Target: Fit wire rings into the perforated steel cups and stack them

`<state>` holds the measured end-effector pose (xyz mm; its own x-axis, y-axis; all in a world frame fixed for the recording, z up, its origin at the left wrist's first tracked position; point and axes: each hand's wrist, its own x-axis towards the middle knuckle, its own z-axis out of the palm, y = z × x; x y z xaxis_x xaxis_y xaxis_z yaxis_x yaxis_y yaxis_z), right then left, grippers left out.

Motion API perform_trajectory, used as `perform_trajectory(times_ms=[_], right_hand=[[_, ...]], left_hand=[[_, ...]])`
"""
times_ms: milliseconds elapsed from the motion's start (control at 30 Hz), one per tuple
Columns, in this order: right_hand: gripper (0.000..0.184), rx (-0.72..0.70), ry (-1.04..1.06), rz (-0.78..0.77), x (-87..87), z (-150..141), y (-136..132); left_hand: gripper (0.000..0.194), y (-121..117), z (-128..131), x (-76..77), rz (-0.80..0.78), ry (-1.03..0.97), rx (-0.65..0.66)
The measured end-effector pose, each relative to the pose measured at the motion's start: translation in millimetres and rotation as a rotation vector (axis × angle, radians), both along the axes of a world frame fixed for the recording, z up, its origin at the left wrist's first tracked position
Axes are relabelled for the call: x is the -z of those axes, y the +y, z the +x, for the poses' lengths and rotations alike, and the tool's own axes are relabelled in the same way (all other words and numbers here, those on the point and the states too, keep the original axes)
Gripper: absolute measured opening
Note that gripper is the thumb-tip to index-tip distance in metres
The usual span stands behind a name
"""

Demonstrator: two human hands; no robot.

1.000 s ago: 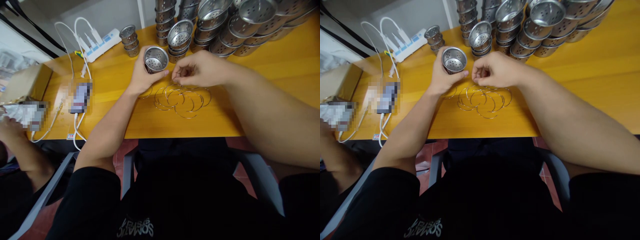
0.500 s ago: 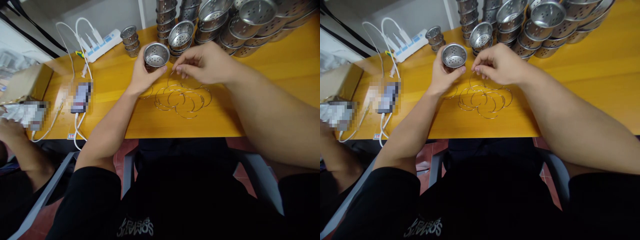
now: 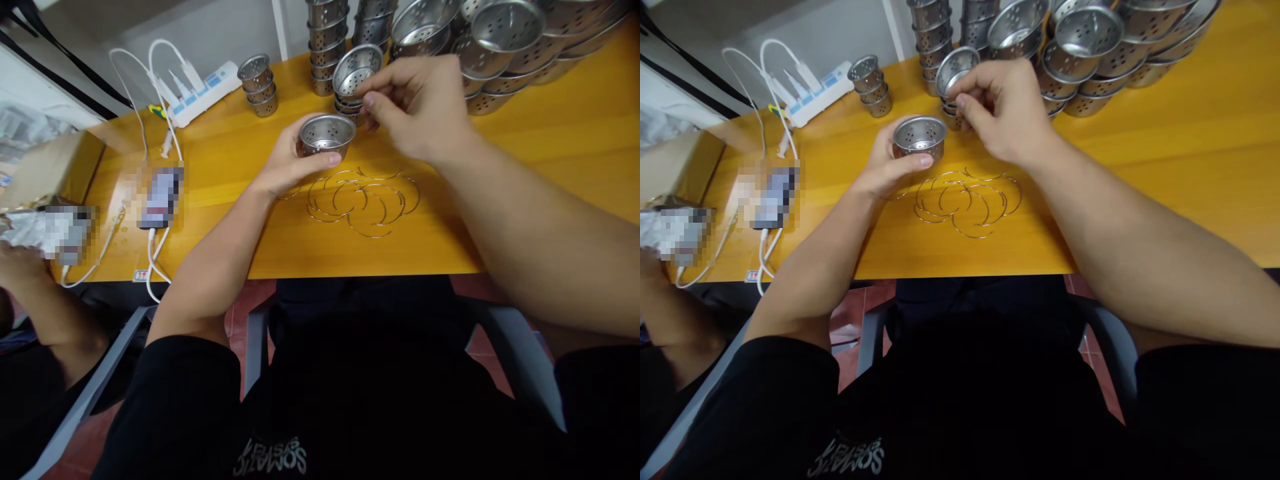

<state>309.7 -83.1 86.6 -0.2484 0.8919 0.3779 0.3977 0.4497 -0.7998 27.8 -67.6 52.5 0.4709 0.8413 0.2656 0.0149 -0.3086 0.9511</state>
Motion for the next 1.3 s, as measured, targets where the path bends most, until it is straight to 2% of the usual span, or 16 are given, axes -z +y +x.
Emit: perform_trajectory(times_ms=[67, 167, 233, 300, 433, 533, 600, 767, 967, 1100, 1200, 1300], right_hand=[[0.018, -0.064, -0.042, 0.034, 8.3, 3.5, 6.4], [0.022, -0.189, -0.014, 0.122, 23.8, 8.6, 19.3], [0.017, -0.262, 0.022, 0.15, 31.3, 11.0, 25.7], [0.005, -0.319, 0.051, 0.137, 34.4, 13.0, 28.8], [0.018, -0.372, 0.056, 0.084, 32.8, 16.8, 31.1], [0.018, -0.331, 0.004, 0.119, 30.3, 19.8, 34.2], [0.024, -0.294, -0.042, 0.171, 28.3, 21.9, 35.8], [0.036, -0.33, -0.157, 0.161, 22.7, 22.8, 31.9], [0.028, -0.324, -0.339, 0.204, 21.9, 22.9, 30.5], [0.019, -0.165, -0.271, 0.248, 21.0, 28.1, 33.9], [0.022, -0.03, -0.15, 0.254, 17.8, 26.9, 31.0], [0.027, -0.01, -0.068, 0.288, 13.9, 19.4, 23.8]], left_hand=[[0.082, 10.7, -2.7, 8.1, 0.079, 0.026, 0.005], [0.109, 30.0, -5.7, 26.8, 0.205, 0.08, 0.071], [0.122, 39.2, -6.1, 37.8, 0.243, 0.121, 0.117], [0.126, 44.1, -5.8, 45.2, 0.267, 0.153, 0.126], [0.122, 49.5, -5.3, 54.6, 0.325, 0.182, 0.093], [0.123, 54.3, -4.4, 61.7, 0.355, 0.179, 0.085], [0.127, 56.2, -3.8, 64.5, 0.371, 0.166, 0.088], [0.127, 52.3, -4.9, 59.7, 0.364, 0.12, 0.106], [0.114, 51.9, -2.6, 57.3, 0.445, -0.029, 0.093], [0.109, 61.4, -5.4, 63.1, 0.453, -0.039, 0.023], [0.106, 73.9, -11.2, 73.5, 0.499, 0.019, -0.025], [0.114, 85.6, -13.5, 85.5, 0.504, 0.069, -0.023]])
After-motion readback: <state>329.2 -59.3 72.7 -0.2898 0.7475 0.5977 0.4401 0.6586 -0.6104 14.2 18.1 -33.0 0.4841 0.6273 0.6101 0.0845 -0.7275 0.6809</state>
